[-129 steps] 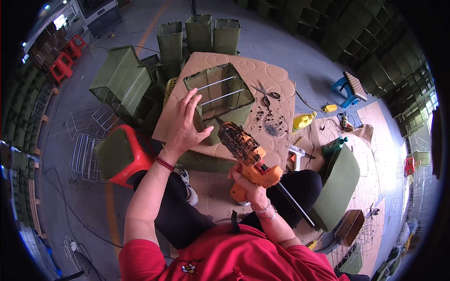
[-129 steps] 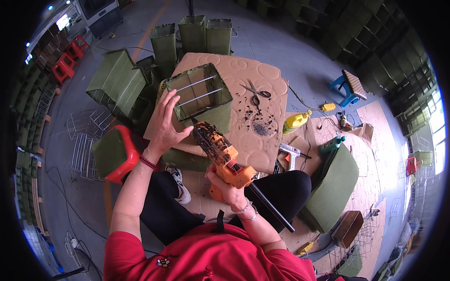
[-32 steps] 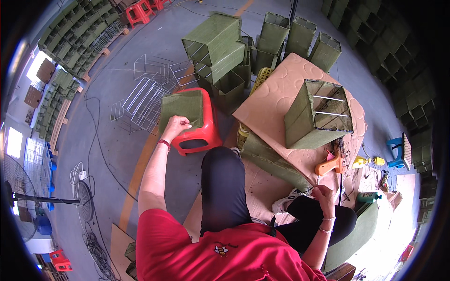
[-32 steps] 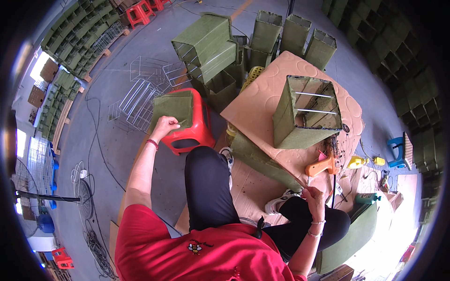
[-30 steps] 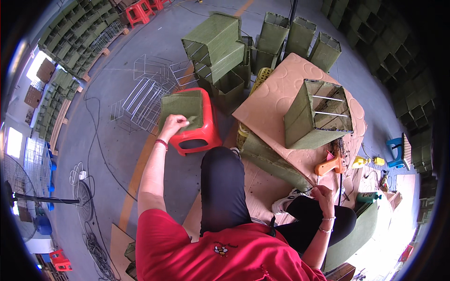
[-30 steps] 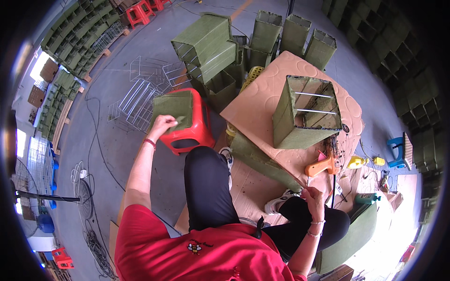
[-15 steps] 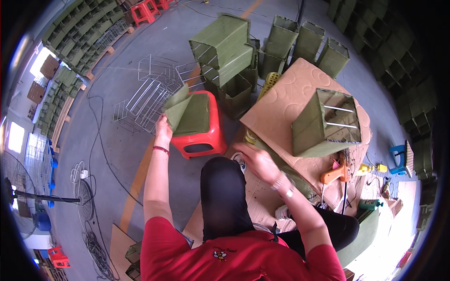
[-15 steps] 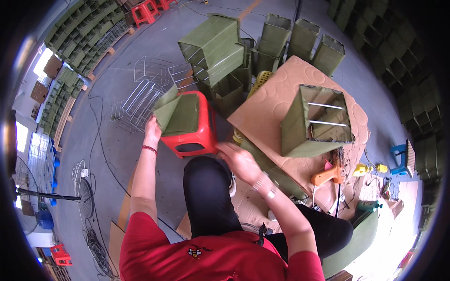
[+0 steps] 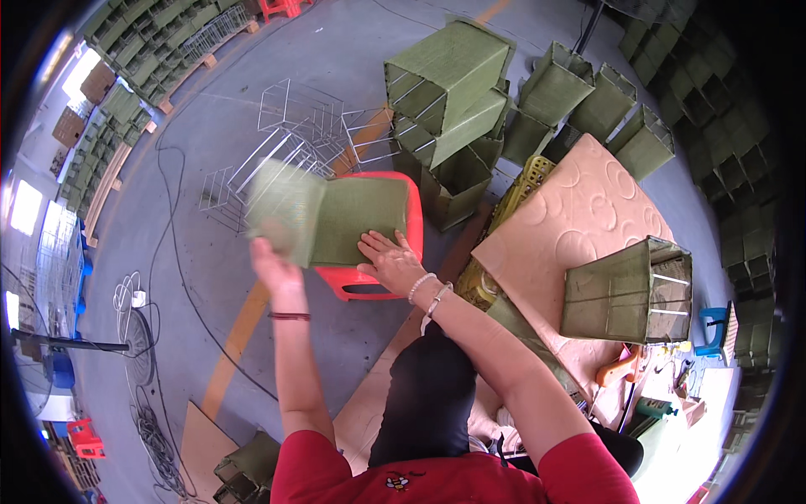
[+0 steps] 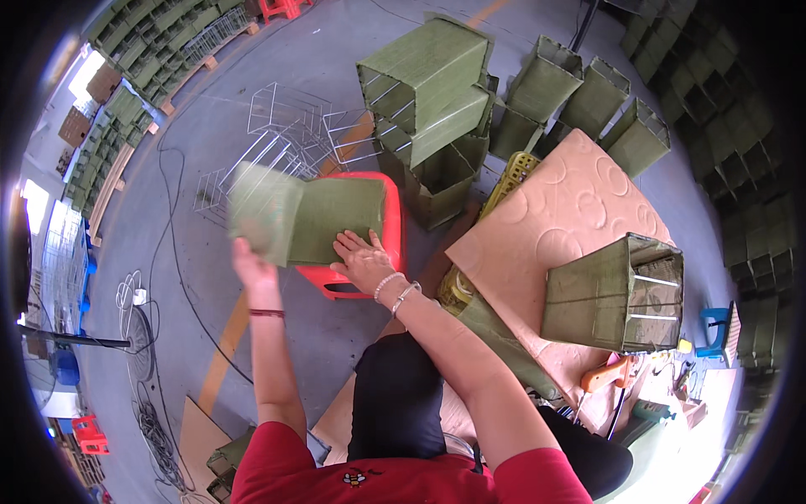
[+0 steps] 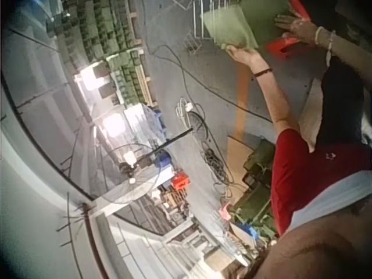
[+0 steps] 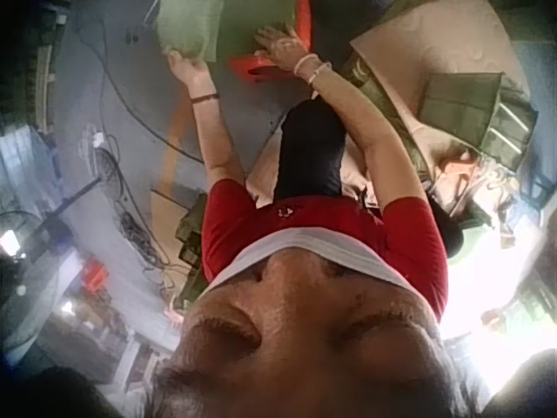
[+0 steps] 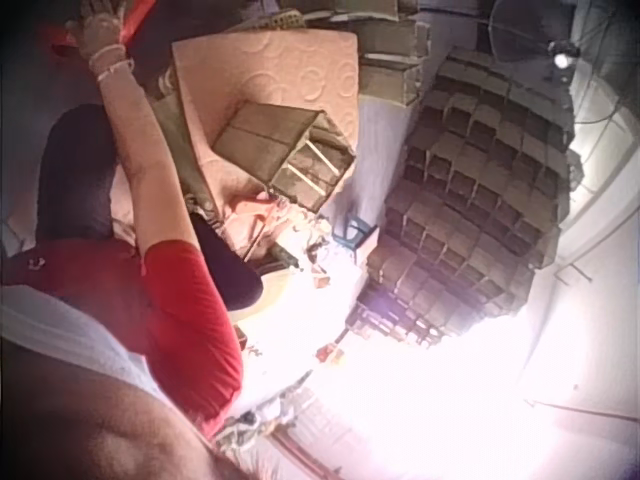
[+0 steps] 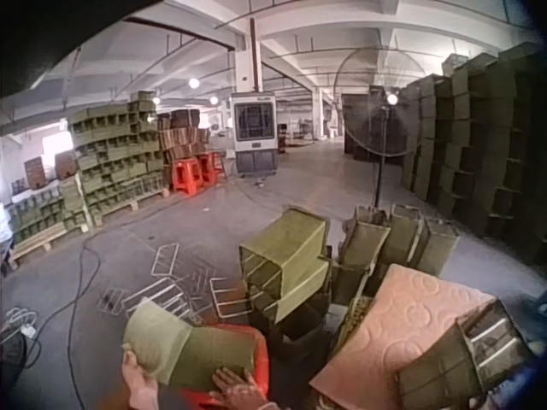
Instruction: Assembling green fabric storage boxes by gluing fabric onto a metal wire frame using a hot glue gun.
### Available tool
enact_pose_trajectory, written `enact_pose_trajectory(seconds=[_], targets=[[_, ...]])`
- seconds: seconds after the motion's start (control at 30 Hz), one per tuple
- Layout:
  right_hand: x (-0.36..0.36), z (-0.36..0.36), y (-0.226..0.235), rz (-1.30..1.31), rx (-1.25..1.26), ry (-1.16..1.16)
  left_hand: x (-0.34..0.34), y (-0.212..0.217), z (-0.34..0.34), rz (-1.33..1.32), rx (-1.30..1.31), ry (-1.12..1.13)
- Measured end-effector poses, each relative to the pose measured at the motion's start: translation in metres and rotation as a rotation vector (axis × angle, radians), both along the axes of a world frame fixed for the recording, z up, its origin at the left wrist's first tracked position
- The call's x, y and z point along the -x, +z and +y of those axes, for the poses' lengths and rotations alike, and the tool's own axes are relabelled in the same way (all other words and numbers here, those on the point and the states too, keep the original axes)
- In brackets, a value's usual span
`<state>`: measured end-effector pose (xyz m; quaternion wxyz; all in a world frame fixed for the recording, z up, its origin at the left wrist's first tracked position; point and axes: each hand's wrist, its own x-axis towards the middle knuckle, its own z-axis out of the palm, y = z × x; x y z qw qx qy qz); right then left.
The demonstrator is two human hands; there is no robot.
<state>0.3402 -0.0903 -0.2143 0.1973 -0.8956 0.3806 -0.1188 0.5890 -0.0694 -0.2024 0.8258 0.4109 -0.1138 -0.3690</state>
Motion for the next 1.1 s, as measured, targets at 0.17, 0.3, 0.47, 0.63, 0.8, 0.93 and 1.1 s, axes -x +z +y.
enact_pose_trajectory(seconds=[0.17,0.3,0.47,0.63,0.8,0.93,1.1], targets=[[-0.004,-0.005,0.003,0.041,0.052,0.008,-0.105,0.114,0.042,-0.073,0.114,0.291],[-0.006,0.003,0.021,0.103,0.042,0.031,-0.097,0.201,0.083,-0.175,0.201,0.038],[0.026,0.038,0.062,-0.456,-0.244,-0.209,0.054,0.236,0.095,-0.014,0.015,-0.553],[0.115,0.115,0.155,-1.254,-0.628,-0.304,0.170,0.273,0.093,-0.091,-0.033,-0.813],[0.200,0.167,0.213,-1.801,-0.865,-0.068,0.219,0.285,0.090,-0.012,0.093,-1.146],[0.280,0.222,0.244,-1.555,-0.602,-0.339,0.292,0.259,0.100,-0.085,0.041,-1.049],[0.445,0.229,0.244,-1.233,-0.066,-0.631,0.350,0.263,0.124,0.175,0.181,-1.377]])
